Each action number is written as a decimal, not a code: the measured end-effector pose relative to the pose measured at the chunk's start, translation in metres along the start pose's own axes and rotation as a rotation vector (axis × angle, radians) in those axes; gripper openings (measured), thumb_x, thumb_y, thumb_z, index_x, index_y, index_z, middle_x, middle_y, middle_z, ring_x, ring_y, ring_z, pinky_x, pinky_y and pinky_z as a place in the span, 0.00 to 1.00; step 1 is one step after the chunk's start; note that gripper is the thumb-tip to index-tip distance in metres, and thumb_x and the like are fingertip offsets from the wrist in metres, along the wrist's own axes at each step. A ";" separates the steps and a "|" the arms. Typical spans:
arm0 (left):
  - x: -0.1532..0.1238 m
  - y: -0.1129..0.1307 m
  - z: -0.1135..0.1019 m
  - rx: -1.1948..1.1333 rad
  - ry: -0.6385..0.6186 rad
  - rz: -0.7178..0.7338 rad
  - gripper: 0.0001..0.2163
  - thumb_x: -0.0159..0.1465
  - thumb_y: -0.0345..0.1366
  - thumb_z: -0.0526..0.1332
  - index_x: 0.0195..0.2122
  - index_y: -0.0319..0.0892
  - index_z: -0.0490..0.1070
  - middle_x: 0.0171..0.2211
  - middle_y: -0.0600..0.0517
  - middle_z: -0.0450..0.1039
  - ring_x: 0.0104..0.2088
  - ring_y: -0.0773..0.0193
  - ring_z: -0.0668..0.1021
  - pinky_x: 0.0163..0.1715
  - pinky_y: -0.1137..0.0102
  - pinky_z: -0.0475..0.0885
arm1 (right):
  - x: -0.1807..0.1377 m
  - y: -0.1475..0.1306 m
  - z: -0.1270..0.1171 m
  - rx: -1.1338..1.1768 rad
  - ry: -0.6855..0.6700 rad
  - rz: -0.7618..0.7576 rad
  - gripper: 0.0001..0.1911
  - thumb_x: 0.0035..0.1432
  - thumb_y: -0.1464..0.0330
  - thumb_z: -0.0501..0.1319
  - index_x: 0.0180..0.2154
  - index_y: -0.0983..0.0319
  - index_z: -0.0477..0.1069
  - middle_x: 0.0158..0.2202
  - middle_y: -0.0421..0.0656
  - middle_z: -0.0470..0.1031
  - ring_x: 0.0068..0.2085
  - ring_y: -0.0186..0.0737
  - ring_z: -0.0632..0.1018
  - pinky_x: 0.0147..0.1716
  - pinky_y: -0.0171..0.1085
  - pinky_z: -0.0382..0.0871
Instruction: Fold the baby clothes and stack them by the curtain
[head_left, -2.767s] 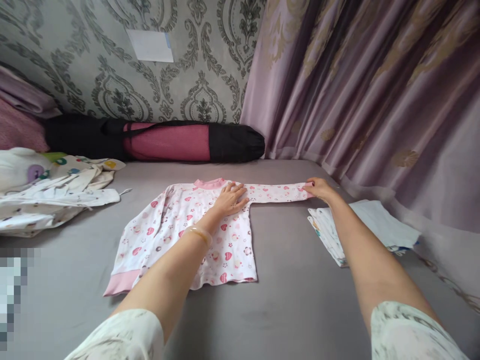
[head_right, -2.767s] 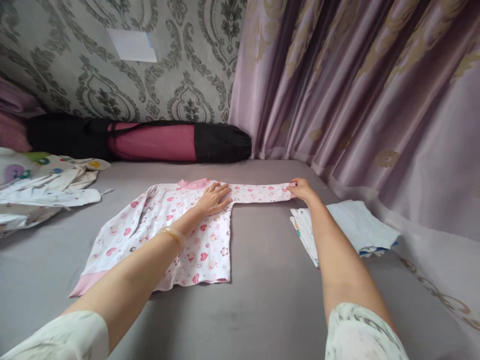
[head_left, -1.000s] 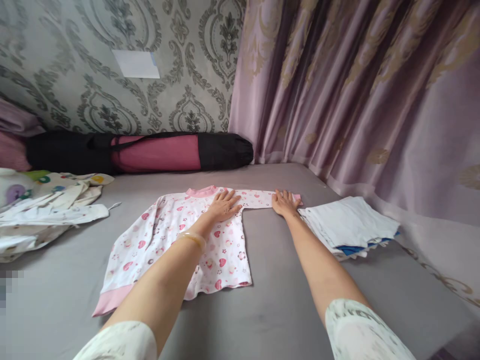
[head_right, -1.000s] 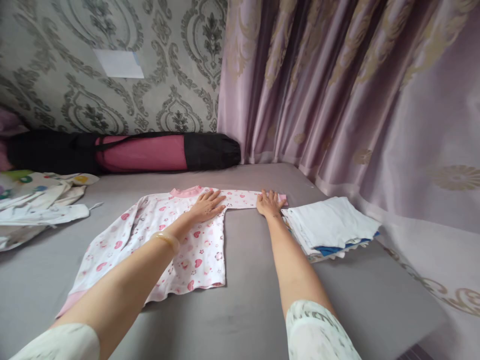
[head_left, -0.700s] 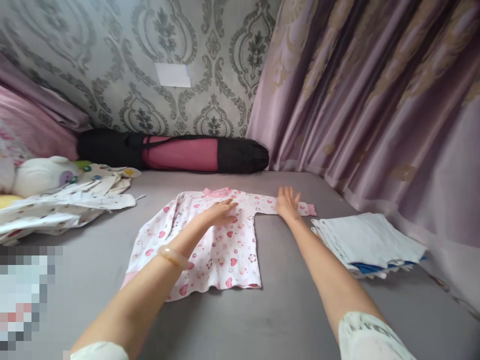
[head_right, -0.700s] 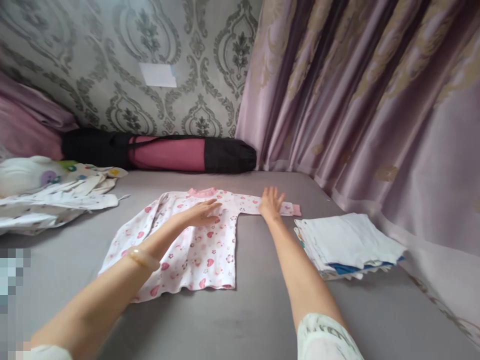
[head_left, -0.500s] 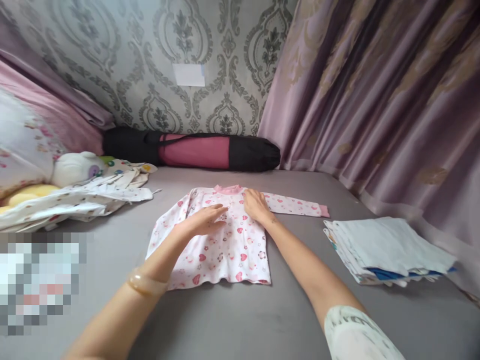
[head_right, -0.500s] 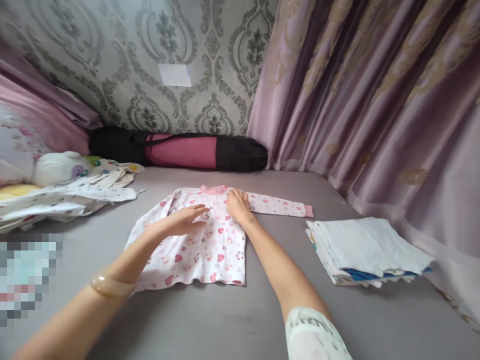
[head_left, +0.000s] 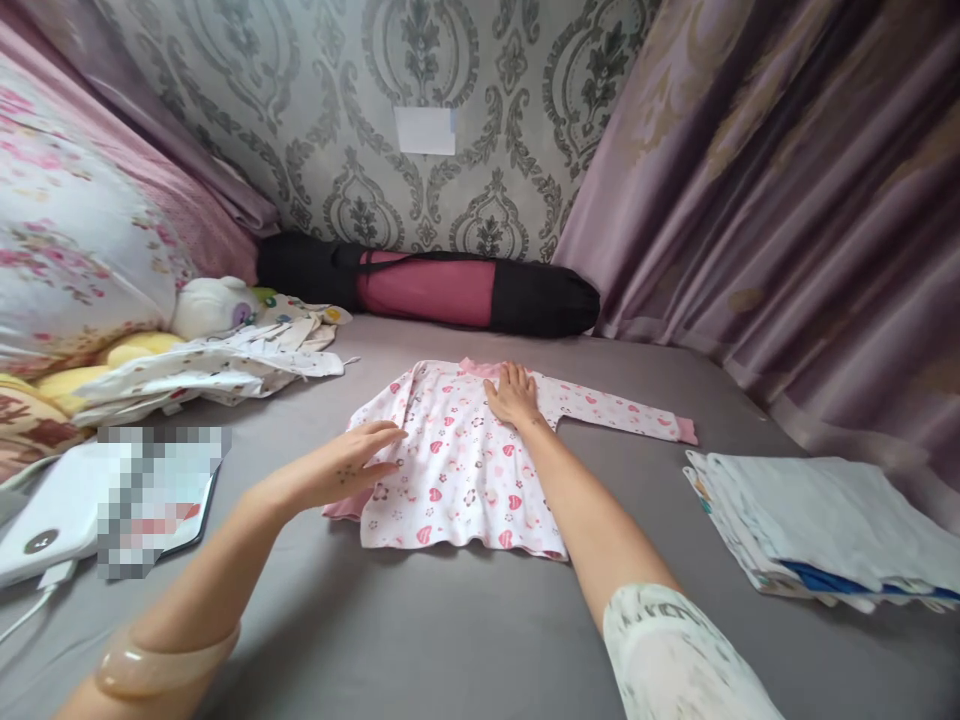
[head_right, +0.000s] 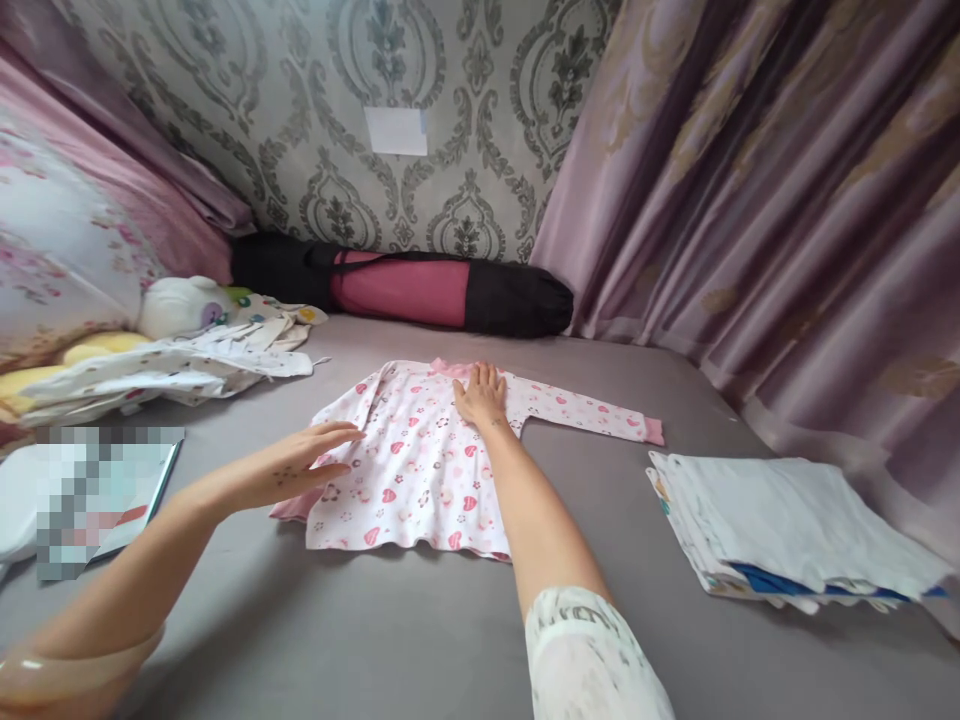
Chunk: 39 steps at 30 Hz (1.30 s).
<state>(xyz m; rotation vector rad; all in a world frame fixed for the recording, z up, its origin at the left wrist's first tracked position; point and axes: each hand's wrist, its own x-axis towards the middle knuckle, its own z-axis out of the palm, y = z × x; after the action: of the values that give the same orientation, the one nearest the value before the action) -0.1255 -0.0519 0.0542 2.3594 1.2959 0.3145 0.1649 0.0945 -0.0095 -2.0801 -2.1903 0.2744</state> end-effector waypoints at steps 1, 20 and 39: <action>-0.007 -0.003 -0.001 -0.011 0.011 -0.024 0.20 0.66 0.47 0.54 0.57 0.49 0.69 0.57 0.46 0.69 0.55 0.54 0.73 0.54 0.65 0.68 | 0.001 0.000 0.001 -0.008 -0.002 0.002 0.37 0.69 0.53 0.37 0.70 0.69 0.42 0.73 0.49 0.39 0.72 0.49 0.41 0.68 0.51 0.34; -0.050 0.004 0.005 0.124 -0.052 -0.107 0.04 0.61 0.35 0.55 0.37 0.45 0.66 0.39 0.49 0.70 0.39 0.59 0.72 0.36 0.68 0.65 | -0.007 -0.090 0.009 0.047 0.021 -0.271 0.27 0.69 0.67 0.42 0.65 0.66 0.57 0.70 0.50 0.53 0.70 0.44 0.50 0.67 0.46 0.42; -0.022 -0.139 -0.060 -0.297 0.547 -0.811 0.13 0.48 0.44 0.61 0.29 0.40 0.72 0.22 0.52 0.71 0.27 0.59 0.77 0.23 0.71 0.71 | -0.003 -0.100 0.023 0.000 0.057 -0.220 0.31 0.71 0.60 0.37 0.67 0.67 0.54 0.71 0.49 0.49 0.71 0.47 0.49 0.67 0.48 0.37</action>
<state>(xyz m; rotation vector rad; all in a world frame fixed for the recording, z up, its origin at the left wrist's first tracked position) -0.2643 0.0107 0.0423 1.3770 2.1399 0.8382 0.0630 0.0858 -0.0115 -1.8017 -2.3563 0.1922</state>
